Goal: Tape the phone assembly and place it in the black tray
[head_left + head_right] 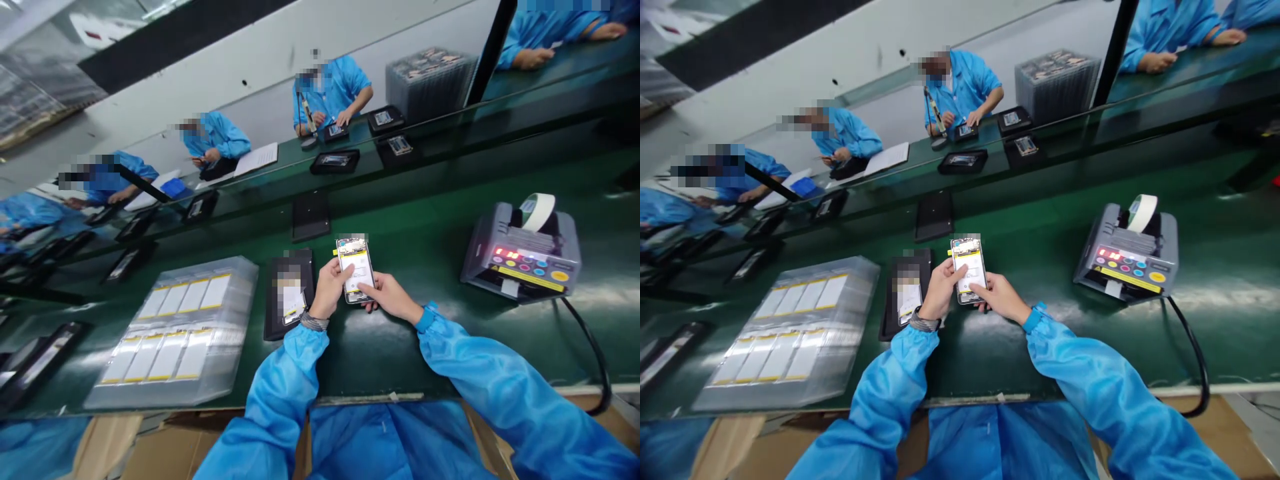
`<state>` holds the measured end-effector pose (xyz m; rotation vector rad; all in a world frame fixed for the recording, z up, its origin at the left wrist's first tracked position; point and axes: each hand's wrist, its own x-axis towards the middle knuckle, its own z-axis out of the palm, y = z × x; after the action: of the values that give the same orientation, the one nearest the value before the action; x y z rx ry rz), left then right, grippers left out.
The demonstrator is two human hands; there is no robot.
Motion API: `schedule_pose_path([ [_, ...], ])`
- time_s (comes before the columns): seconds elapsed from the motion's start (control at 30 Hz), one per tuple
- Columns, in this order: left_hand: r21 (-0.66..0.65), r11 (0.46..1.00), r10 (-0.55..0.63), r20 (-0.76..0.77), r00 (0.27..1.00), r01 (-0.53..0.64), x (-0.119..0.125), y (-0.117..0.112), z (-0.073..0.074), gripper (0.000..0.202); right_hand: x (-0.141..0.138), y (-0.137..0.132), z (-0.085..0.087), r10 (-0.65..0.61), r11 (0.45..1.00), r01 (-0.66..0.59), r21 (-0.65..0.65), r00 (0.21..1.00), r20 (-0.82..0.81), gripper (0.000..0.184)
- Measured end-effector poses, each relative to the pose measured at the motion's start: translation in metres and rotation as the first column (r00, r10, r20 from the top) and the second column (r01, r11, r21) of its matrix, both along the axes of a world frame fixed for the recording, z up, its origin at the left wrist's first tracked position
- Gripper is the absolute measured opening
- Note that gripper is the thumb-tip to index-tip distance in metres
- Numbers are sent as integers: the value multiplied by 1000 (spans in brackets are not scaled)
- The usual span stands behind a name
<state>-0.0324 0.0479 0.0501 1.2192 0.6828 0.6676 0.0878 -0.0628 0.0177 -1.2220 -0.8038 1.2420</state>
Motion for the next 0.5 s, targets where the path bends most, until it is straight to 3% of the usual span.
schedule_pose_path([
  [0.13, 19, 989, -141, -90, 986, 143, 7, 17, 8, 53, 6, 6, -5, -29, 1000, 29, -2, 999, -39, 61],
  [0.23, 79, 982, -156, -164, 974, 170, 16, 49, 15, 53, 10, 10, -11, -96, 995, 96, -10, 994, -45, 64],
  [0.37, 183, 983, 32, -249, 968, 15, 30, 121, 34, 44, 12, 11, -15, -125, 992, 125, -13, 992, -20, 66],
  [0.5, 291, 944, 239, -285, 928, -154, 31, 181, 58, 30, 12, 9, -16, -126, 992, 126, 1, 990, 60, 62],
])
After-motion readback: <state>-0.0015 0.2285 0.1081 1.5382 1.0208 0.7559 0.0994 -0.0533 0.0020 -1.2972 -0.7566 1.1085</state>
